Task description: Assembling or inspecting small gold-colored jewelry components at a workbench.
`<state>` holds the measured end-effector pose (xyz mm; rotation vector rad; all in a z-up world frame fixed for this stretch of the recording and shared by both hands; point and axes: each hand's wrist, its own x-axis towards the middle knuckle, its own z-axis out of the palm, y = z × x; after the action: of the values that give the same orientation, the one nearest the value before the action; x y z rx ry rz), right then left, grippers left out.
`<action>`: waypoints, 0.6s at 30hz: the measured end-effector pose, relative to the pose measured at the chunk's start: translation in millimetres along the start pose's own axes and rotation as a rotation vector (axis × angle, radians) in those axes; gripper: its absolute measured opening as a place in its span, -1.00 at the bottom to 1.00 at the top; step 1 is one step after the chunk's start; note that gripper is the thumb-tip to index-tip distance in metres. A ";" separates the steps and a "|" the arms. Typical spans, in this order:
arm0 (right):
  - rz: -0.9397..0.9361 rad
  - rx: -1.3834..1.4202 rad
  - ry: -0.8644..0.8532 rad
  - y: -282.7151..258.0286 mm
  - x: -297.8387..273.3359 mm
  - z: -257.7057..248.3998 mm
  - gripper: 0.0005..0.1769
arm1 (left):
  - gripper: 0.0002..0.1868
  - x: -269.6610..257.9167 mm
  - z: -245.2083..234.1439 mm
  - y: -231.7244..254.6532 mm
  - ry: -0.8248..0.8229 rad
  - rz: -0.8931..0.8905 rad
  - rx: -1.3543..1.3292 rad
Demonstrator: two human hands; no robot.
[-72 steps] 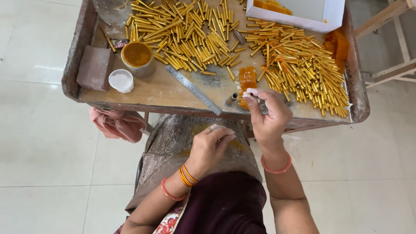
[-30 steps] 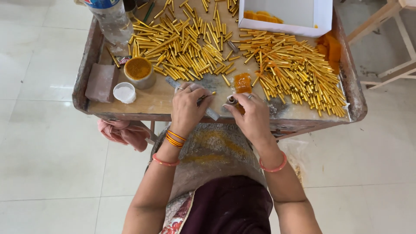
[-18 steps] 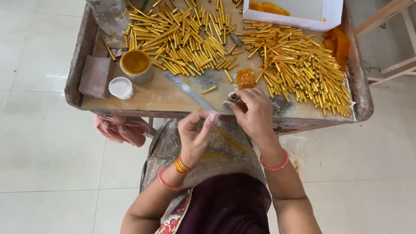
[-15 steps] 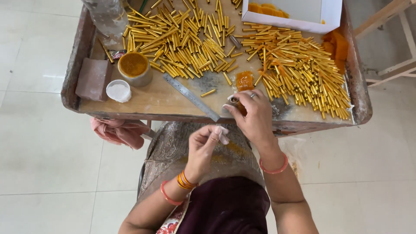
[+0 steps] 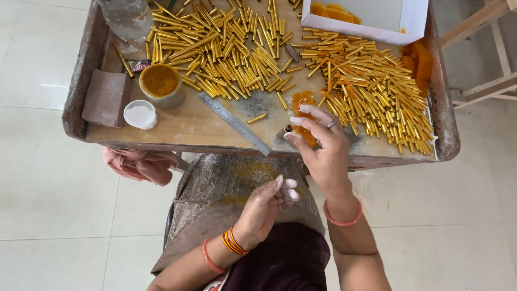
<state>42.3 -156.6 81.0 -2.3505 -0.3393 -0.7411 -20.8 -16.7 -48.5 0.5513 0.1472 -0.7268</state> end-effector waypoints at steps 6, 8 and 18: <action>-0.030 0.198 0.056 18.7 -11.9 12.1 -0.80 | -0.53 -0.2 17.9 9.3 -0.076 0.023 0.001; 0.012 0.391 0.124 9.0 -26.8 9.1 -0.84 | -0.52 18.9 15.0 8.9 -0.080 0.051 -0.024; 0.091 0.698 0.259 -4.5 -98.7 23.4 -0.80 | -0.66 18.8 25.1 -0.9 -0.156 0.301 0.074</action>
<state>-29.3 -143.0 10.4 -1.5854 -0.3116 -0.7262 -8.9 -41.6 -33.5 0.5702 -0.1075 -0.4808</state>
